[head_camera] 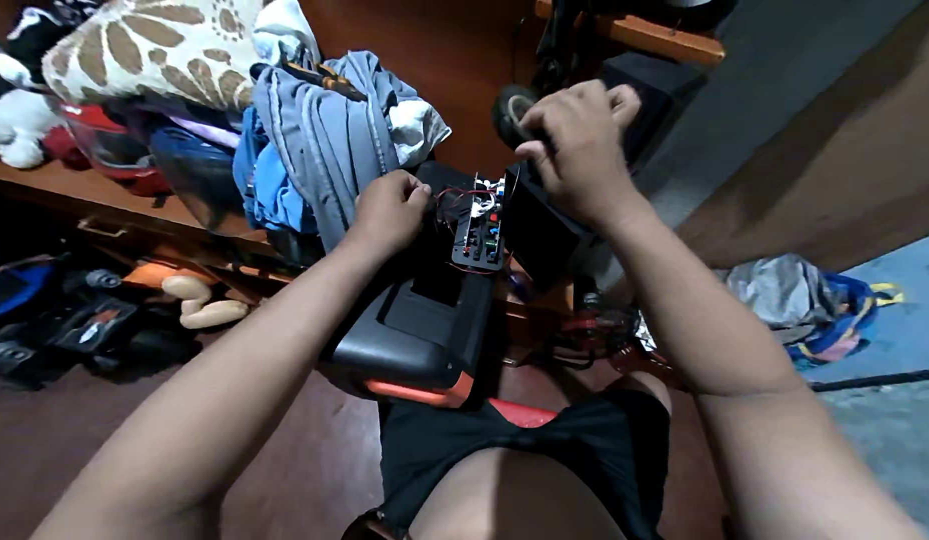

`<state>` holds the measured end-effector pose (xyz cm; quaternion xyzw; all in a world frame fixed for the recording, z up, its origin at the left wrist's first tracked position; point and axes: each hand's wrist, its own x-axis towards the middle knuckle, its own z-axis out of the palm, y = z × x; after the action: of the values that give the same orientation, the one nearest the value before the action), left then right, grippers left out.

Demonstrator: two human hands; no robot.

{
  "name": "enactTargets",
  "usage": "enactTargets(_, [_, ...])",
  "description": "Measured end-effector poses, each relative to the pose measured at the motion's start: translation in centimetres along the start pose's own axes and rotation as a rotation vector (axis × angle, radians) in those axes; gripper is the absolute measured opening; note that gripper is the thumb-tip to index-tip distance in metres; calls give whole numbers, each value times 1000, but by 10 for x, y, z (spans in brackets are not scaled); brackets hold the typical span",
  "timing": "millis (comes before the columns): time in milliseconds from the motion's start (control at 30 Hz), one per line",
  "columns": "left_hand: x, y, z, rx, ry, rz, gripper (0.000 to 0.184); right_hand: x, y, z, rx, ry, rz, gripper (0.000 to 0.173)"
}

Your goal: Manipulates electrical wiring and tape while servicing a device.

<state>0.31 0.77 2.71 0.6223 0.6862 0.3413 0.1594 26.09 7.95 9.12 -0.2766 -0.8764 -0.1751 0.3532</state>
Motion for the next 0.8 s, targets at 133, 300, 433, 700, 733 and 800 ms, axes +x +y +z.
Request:
enactTargets(133, [-3, -4, -4, -70, 149, 46, 47, 5, -19, 24, 69, -11, -45, 30])
enactTargets(300, [-9, -4, -8, -152, 357, 477, 44, 10, -37, 40, 181, 0, -109, 32])
enactTargets(433, [-8, -5, -3, -212, 398, 610, 37, 12, -45, 47, 214, 9, -156, 31])
enactTargets(700, [-5, -13, -6, -127, 422, 632, 24, 14, -43, 48, 88, -28, -244, 26])
enactTargets(733, [-5, -13, -6, -109, 413, 635, 22, 14, -42, 48, 75, -40, -253, 26])
enactTargets(800, [-5, -13, -6, -92, 394, 639, 19, 13, -39, 47, 68, -71, -261, 27])
